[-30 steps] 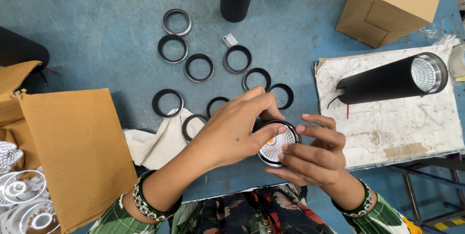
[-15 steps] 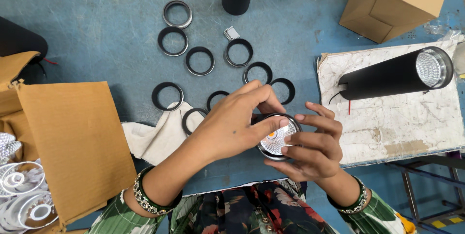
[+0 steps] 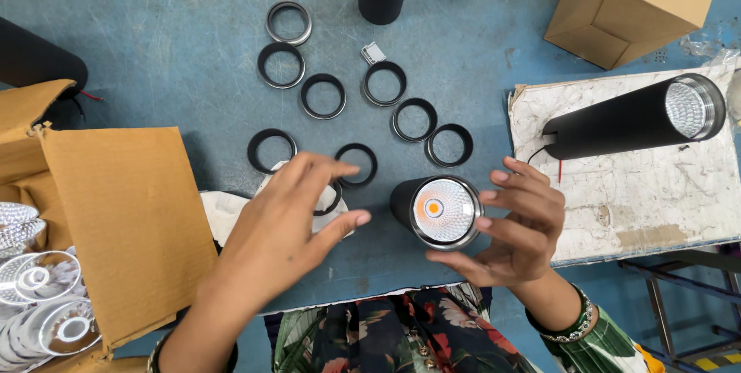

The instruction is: The person assembles LED light fixtures by inserting a reflector into a cylindrical black housing, wiping the component with a cloth, and then securing a screw-on bezel over the front.

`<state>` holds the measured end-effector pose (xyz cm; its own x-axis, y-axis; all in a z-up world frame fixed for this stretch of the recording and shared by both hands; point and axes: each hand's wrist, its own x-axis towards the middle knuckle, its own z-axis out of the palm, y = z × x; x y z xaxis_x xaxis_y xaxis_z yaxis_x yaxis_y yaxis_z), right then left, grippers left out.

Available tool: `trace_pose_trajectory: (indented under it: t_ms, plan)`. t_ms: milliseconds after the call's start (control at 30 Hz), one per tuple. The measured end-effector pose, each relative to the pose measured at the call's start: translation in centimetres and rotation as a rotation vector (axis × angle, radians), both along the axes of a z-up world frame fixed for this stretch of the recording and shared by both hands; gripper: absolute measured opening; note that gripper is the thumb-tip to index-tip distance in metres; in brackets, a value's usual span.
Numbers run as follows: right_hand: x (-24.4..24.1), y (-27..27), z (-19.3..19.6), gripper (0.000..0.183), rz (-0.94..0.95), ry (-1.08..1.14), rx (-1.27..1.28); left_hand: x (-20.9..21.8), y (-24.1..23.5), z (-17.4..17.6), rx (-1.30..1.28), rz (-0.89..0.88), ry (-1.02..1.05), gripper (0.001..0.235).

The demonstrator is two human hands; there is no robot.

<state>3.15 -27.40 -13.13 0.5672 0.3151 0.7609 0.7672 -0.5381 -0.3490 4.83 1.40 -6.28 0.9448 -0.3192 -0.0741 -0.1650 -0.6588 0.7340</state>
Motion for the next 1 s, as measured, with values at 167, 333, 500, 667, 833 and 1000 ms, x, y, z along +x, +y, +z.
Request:
trace_pose_trajectory:
  t_ms: [167, 333, 500, 667, 833, 1000]
  plan:
    - [-0.4, 0.5, -0.4, 0.076, -0.025, 0.038, 0.039, -1.4, 0.1, -2.7, 0.284, -0.018, -0.154, 0.061]
    - [-0.9, 0.7, 0.4, 0.066, -0.078, 0.042, -0.059, -1.5, 0.2, -4.6, 0.381, -0.024, -0.212, 0.063]
    - [-0.8, 1.2, 0.8, 0.054, -0.064, 0.102, -0.079, -1.5, 0.4, -5.5, 0.426, -0.009, -0.209, 0.062]
    - [-0.8, 1.3, 0.9, 0.052, -0.059, 0.11, -0.072, -1.9, 0.6, -5.9, 0.428, 0.002, -0.19, 0.06]
    - [-0.9, 1.2, 0.7, 0.062, -0.048, 0.124, -0.04, -1.7, 0.6, -6.0, 0.445, -0.01, -0.222, 0.061]
    - [-0.9, 1.0, -0.1, 0.096, -0.013, 0.194, 0.105, -1.3, 0.5, -6.7, 0.483, -0.02, -0.245, 0.06]
